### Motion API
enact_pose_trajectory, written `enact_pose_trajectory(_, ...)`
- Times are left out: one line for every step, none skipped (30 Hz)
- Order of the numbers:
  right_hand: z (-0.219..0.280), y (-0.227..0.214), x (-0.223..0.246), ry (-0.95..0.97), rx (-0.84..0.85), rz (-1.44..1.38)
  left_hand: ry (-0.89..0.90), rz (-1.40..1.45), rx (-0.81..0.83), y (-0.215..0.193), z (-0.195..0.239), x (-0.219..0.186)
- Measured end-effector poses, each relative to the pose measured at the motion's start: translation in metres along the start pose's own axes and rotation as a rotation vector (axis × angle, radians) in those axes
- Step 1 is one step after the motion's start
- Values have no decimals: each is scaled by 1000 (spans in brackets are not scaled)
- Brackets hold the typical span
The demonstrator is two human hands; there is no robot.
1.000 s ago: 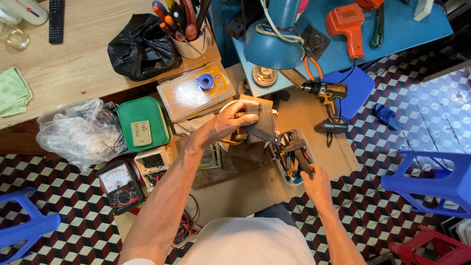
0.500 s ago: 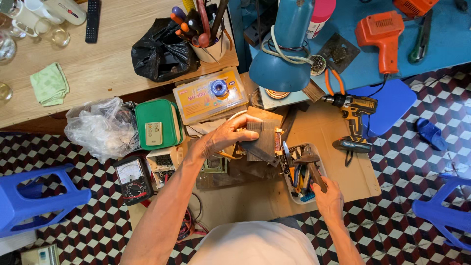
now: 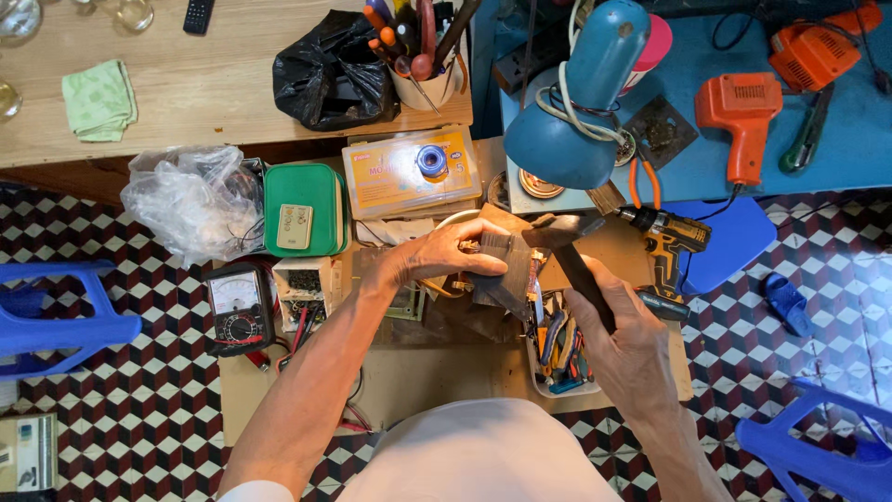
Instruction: The person uses a knife and a hammer to scrape and tap a small electrical component held in the left hand. The person repeatedly scrapes the surface and taps the component with the hammer while working at a cluttered workbench.
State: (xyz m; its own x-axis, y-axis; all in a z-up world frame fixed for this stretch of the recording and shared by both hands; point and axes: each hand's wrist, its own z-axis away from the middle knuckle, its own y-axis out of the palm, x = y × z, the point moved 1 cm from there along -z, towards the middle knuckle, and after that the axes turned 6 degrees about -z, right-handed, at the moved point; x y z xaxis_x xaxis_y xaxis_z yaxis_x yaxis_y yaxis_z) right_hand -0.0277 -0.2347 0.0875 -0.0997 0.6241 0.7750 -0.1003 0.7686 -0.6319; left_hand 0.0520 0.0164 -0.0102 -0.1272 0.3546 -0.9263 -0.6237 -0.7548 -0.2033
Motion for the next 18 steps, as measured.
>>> enact_pose_trajectory(-3,2,6,-25,23,-4,37,-25,-19,0,0,2)
enact_pose_trajectory(-5,4,11,-52,17,12,74,-51,-37,0,-1,4)
enact_pose_trajectory(-5,8,15,-78,14,26,81,-54,-45,0,0,7)
enact_pose_trajectory(-5,12,17,-104,10,39,89,-57,-52,0,0,10)
enact_pose_trajectory(-5,14,18,-116,9,56,100,-61,-51,0,-1,11)
enact_pose_trajectory(-4,16,19,-129,9,73,95,-57,-45,1,-1,12)
enact_pose_trajectory(-5,17,18,-143,4,92,94,-56,-39,1,-3,12)
enact_pose_trajectory(-5,16,18,-106,2,97,93,-54,-32,1,-4,12)
enact_pose_trajectory(-3,16,18,-64,-2,100,90,-60,-30,1,-5,12)
enact_pose_trajectory(-1,17,18,-22,-6,104,87,-66,-27,0,-5,12)
enact_pose_trajectory(0,18,18,-31,-12,102,81,-72,-29,0,-5,12)
enact_pose_trajectory(1,20,19,-40,-19,100,76,-62,-30,0,-4,12)
enact_pose_trajectory(1,21,20,-48,-27,98,72,-53,-29,0,-3,12)
enact_pose_trajectory(0,22,21,-69,-17,113,69,-44,-29,0,-3,12)
enact_pose_trajectory(-2,23,21,-90,-9,127,59,-44,-21,0,-4,11)
enact_pose_trajectory(-3,24,21,-110,-2,142,49,-44,-14,1,-5,10)
enact_pose_trajectory(-3,24,22,-81,-1,139,34,-41,-12,0,-4,11)
enact_pose_trajectory(-2,25,22,-51,0,136,17,-26,-14,0,-2,11)
